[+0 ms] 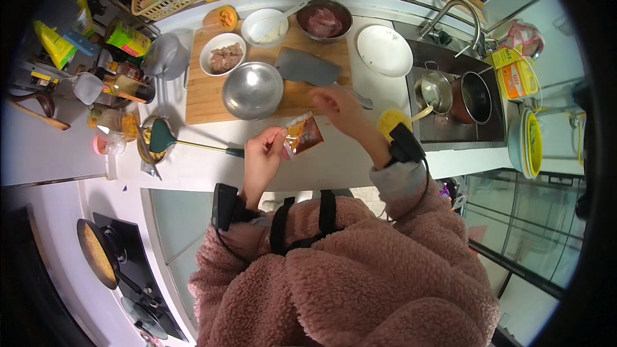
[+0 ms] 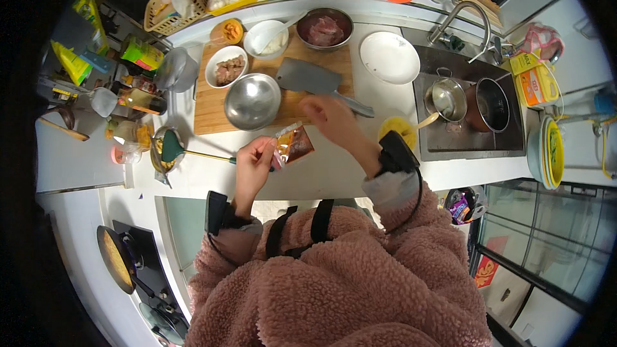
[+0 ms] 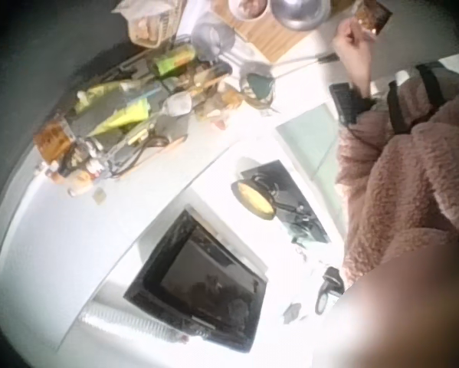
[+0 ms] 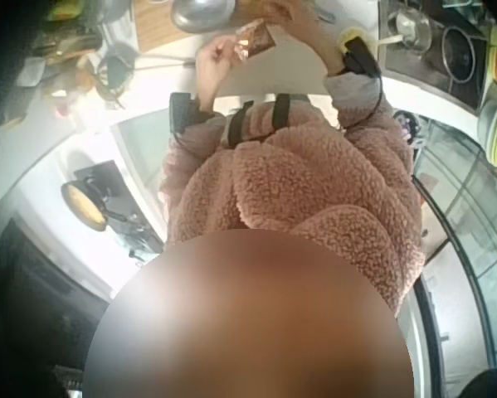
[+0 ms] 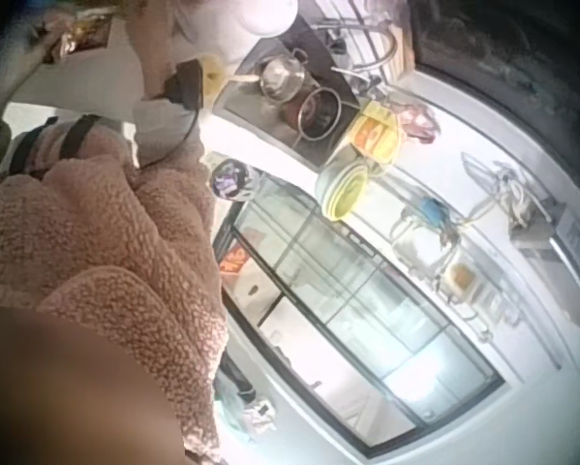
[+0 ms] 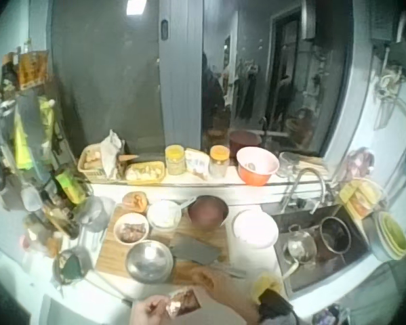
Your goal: The person stirs noodles in a pan on a gas stove using chopsticks, adds water from a measuring cup, and pours seasoning from a packet into the pan. The person then covers the pan with a lid and briefly stirs a bowl of beaten eggs.
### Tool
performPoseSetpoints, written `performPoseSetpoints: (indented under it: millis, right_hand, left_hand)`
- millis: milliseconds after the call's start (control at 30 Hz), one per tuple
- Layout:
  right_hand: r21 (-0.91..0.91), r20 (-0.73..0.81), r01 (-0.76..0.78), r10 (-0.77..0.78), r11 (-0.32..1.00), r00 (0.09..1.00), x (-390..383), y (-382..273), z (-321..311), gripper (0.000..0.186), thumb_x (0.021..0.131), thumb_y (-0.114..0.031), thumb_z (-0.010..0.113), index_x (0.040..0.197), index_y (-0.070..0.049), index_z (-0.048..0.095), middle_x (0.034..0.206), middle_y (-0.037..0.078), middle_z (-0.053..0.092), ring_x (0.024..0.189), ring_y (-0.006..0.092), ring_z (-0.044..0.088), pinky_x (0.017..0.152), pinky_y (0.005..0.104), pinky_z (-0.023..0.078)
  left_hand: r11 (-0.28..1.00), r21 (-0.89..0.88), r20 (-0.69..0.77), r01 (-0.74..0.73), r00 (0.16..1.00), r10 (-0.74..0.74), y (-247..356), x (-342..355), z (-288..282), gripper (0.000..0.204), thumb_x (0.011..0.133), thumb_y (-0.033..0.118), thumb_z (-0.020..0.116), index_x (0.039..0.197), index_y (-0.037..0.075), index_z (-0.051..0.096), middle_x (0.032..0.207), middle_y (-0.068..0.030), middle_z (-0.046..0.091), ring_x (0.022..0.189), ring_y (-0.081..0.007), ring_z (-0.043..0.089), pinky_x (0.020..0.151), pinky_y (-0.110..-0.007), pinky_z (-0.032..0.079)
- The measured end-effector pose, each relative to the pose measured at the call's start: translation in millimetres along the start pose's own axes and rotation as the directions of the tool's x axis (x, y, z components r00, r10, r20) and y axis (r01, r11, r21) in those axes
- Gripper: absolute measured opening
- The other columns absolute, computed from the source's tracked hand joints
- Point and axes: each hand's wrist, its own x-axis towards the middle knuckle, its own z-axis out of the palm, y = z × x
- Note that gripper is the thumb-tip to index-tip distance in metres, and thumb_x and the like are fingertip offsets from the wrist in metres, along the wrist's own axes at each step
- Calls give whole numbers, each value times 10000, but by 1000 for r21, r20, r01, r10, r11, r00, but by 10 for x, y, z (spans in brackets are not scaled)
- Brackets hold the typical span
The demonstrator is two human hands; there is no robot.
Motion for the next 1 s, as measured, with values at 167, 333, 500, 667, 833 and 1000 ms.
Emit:
performPoseSetpoints:
  millis: [167,333,500,667,833,1000]
  right_hand:
    - [-751,58,-51,143,658,988,259,668,-135,501,766,-124,629,1232,-70,454,1076,147,540,1035,332,528,840,412,452]
    - [-611,105,-52,146,790,984,380,708,-193,485,744,-124,643,1180,-53,443,1012,167,564,946,356,565,779,425,469]
    - [-284,167,58,-10,957,986,337,432,-567,441,769,-84,586,1179,-11,442,959,202,602,830,335,600,708,409,473]
    - [51,169,-190,179,980,969,151,295,-855,379,821,-91,540,1174,17,456,744,186,588,632,283,575,602,357,447]
    - [178,159,-290,264,940,952,58,472,-801,339,840,-121,540,1149,0,470,669,160,543,574,262,523,559,339,425]
    - [100,156,-287,270,953,950,5,674,-666,327,848,-150,535,1140,-14,476,655,149,518,564,271,495,553,349,416]
  left_hand:
    - [987,56,-21,149,989,-148,-291,144,387,186,943,116,490,910,-22,610,660,-32,606,559,-81,575,486,-204,386]
    - [976,33,-12,216,976,-216,-450,143,482,185,946,120,474,959,-25,589,747,-55,637,585,-127,618,487,-221,413]
    - [964,-74,-3,255,967,-256,-624,413,865,184,944,138,487,939,-22,577,758,-72,651,580,-143,623,478,-226,415]
    - [938,-119,23,327,945,-326,-726,737,1322,189,940,158,501,879,-11,561,772,-89,665,589,-148,635,477,-242,437]
    - [916,-119,-45,382,920,-390,-707,879,1553,222,926,178,533,831,-22,559,733,-99,662,581,-153,639,493,-264,483]
    - [876,-186,-3,446,891,-454,-692,987,1590,261,908,184,564,793,-50,574,674,-110,644,581,-160,641,509,-269,508]
